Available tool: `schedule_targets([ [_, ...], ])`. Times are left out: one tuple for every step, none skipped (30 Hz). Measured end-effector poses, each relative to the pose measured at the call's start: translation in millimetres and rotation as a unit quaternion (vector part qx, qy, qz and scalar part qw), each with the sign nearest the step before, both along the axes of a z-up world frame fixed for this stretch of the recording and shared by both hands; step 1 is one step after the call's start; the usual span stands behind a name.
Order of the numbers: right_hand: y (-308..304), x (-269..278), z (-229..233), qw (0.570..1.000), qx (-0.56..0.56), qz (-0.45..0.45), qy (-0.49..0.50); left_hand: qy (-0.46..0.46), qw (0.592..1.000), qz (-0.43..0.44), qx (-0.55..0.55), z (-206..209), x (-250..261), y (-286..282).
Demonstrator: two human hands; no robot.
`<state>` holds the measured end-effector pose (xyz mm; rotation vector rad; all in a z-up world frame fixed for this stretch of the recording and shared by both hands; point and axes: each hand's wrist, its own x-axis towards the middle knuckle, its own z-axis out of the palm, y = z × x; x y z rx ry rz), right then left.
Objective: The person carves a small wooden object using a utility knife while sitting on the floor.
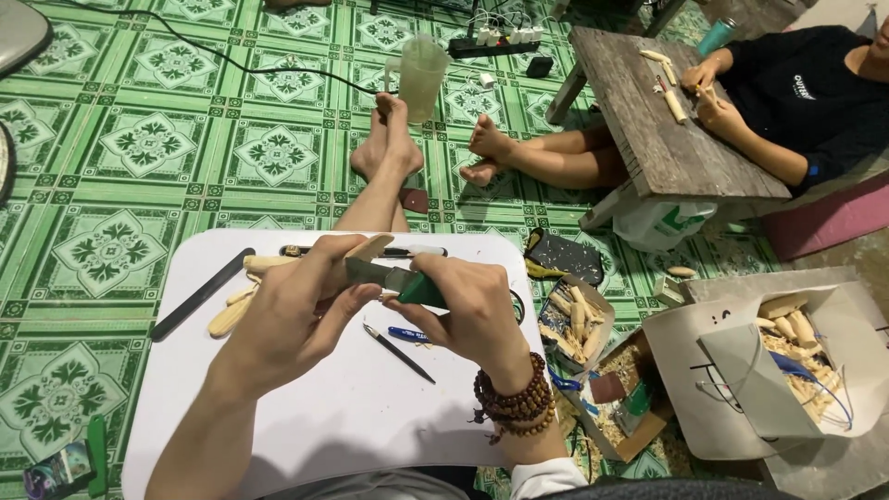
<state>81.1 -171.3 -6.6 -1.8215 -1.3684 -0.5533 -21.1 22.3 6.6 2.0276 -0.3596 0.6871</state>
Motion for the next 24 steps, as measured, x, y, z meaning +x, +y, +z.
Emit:
schedule_targets([
  [-0.4,0.1,0.1,1.0,0.0,0.0,0.0,0.001,1.0,-0.001,0.003,0.5,0.1,0.4],
  [-0.8,0.5,0.1,1.0,0.0,0.0,0.001,0.002,1.0,-0.002,0.005,1.0,0.4,0.7],
  [-1.5,1.1,-1.4,1.0,-0.001,0.0,0.003,0.004,1.0,-0.002,0.004,2.7,-0.1,0.0],
  [-2.2,1.7,-3.0,1.0,-0.007,0.002,0.002,0.009,1.0,-0.004,-0.001,4.4,-0.7,-0.6],
  [-2.8,2.8,-4.1,1.0,-0.012,0.004,-0.001,0.012,1.0,-0.007,-0.005,6.4,-0.9,-1.1],
  [-2.2,2.2,-3.4,1.0,-0.012,0.004,-0.002,0.011,1.0,-0.007,-0.005,8.2,-1.5,-1.1],
  [-2.4,1.3,-2.9,1.0,-0.015,0.005,0.001,0.01,1.0,-0.006,-0.006,9.9,-2.0,-1.4],
  [-2.7,0.7,-2.3,1.0,-0.019,0.005,0.003,0.01,1.0,-0.005,-0.008,11.7,-2.2,-1.9],
  [-2.5,0.9,-2.1,1.0,-0.018,0.002,0.003,0.009,1.0,-0.008,-0.007,10.4,-1.3,-1.3],
  [-2.5,1.1,-2.0,1.0,-0.017,0.001,0.0,0.009,1.0,-0.004,-0.003,9.2,-0.5,-1.0],
  [-2.4,0.1,-2.4,1.0,-0.017,0.001,-0.002,0.011,1.0,0.002,0.0,7.5,-1.6,-0.9],
  [-2.4,-1.8,-2.1,1.0,-0.016,-0.001,-0.001,0.012,1.0,0.0,0.0,6.7,-2.5,-0.9],
  [-1.5,-1.8,-1.0,1.0,-0.017,-0.013,-0.016,0.011,1.0,0.006,0.002,6.4,-1.8,0.0],
  [-0.5,-1.8,0.1,0.999,-0.017,-0.026,-0.031,0.011,1.0,0.012,0.003,6.1,-1.0,1.0],
  [-1.9,-1.9,0.7,0.999,-0.017,-0.027,-0.031,0.011,1.0,0.011,0.003,3.4,-3.4,0.0],
  [-3.2,-1.8,1.2,0.997,-0.043,-0.035,-0.056,0.037,0.998,0.043,0.038,0.5,-5.8,-0.8],
  [-3.9,-2.0,1.7,0.993,-0.07,-0.042,-0.08,0.065,0.992,0.074,0.073,-2.3,-8.5,-1.1],
  [-4.6,-1.8,0.1,0.994,-0.07,-0.043,-0.079,0.066,0.992,0.074,0.073,-3.9,-8.1,-2.1],
  [-5.0,-0.8,-0.9,0.994,-0.07,-0.04,-0.075,0.039,0.994,0.076,0.073,-5.5,-7.4,-3.0],
  [-5.6,0.0,-1.9,0.994,-0.07,-0.036,-0.072,0.013,0.994,0.077,0.073,-7.0,-6.9,-4.1],
  [-7.2,0.1,-3.2,0.994,-0.071,-0.035,-0.072,0.013,0.994,0.078,0.073,-7.0,-7.6,-3.8],
  [-9.0,0.3,-4.5,0.995,-0.074,-0.026,-0.064,0.019,0.994,0.078,0.075,-7.0,-8.1,-3.6],
  [-10.0,0.9,-5.7,0.995,-0.076,-0.018,-0.056,0.023,0.994,0.077,0.078,-6.7,-7.9,-2.6],
  [-9.9,2.0,-6.7,0.995,-0.075,-0.018,-0.057,0.023,0.994,0.077,0.078,-8.7,-6.4,-3.4],
])
